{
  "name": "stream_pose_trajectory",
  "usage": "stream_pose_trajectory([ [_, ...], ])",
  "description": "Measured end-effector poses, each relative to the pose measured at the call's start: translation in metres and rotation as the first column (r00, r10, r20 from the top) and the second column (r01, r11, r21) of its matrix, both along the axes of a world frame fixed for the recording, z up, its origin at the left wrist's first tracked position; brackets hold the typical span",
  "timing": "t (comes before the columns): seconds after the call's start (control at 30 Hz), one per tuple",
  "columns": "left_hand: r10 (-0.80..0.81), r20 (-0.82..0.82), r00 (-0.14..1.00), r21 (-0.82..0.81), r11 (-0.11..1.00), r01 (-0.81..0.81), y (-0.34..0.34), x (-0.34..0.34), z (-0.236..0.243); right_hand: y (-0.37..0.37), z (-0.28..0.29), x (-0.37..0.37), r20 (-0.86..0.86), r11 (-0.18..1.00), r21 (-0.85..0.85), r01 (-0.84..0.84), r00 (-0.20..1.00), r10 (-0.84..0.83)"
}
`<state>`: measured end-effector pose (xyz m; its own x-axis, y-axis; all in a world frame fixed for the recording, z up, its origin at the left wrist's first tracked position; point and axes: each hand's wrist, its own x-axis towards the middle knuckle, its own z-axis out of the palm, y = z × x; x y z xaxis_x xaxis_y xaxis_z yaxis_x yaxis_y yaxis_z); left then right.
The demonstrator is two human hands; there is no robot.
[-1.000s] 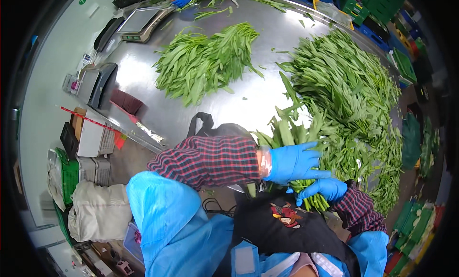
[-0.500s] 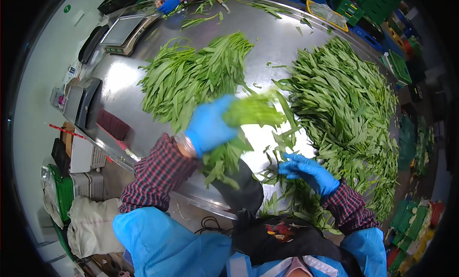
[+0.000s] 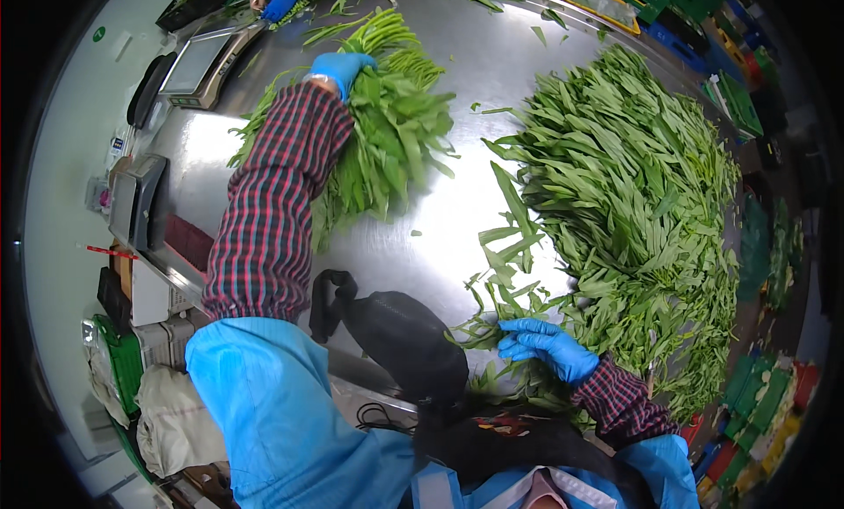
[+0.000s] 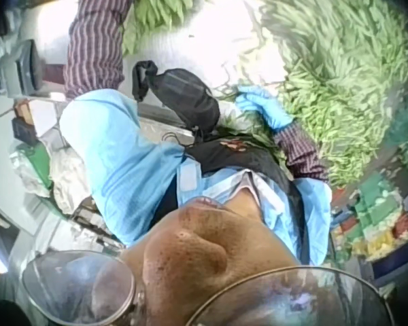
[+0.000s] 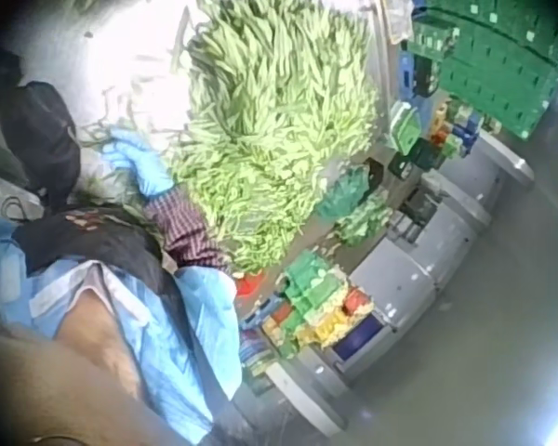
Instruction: Sorting leafy greens into bunches on a processing table.
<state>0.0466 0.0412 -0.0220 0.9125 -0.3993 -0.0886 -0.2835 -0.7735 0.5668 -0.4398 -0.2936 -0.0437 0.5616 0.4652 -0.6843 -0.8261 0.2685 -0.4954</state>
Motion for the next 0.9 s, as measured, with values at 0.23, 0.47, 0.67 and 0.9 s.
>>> stream_pose_trajectory([
  [0.23, 0.373, -0.039, 0.927, 0.155, 0.919, -0.363, -0.047, 0.005, -0.086, -0.011, -0.017, -0.011, -0.067, 0.995, 0.044, 0.09, 0.994, -0.087],
  [0.47, 0.509, -0.595, 0.623, -0.251, 0.619, -0.745, -0.05, 0.015, -0.116, -0.02, -0.021, 0.039, 0.148, 0.986, -0.15, 0.076, 0.987, -0.054],
  [0.67, 0.548, -0.589, 0.593, -0.24, 0.582, -0.777, -0.063, 0.0, -0.096, 0.02, 0.004, 0.194, 0.713, 0.771, -0.566, 0.291, 0.643, 0.28],
  [0.9, 0.601, -0.401, 0.691, -0.233, 0.663, -0.712, -0.082, -0.013, -0.082, 0.063, -0.031, 0.358, 0.758, 0.451, -0.509, 0.733, 0.134, 0.638],
])
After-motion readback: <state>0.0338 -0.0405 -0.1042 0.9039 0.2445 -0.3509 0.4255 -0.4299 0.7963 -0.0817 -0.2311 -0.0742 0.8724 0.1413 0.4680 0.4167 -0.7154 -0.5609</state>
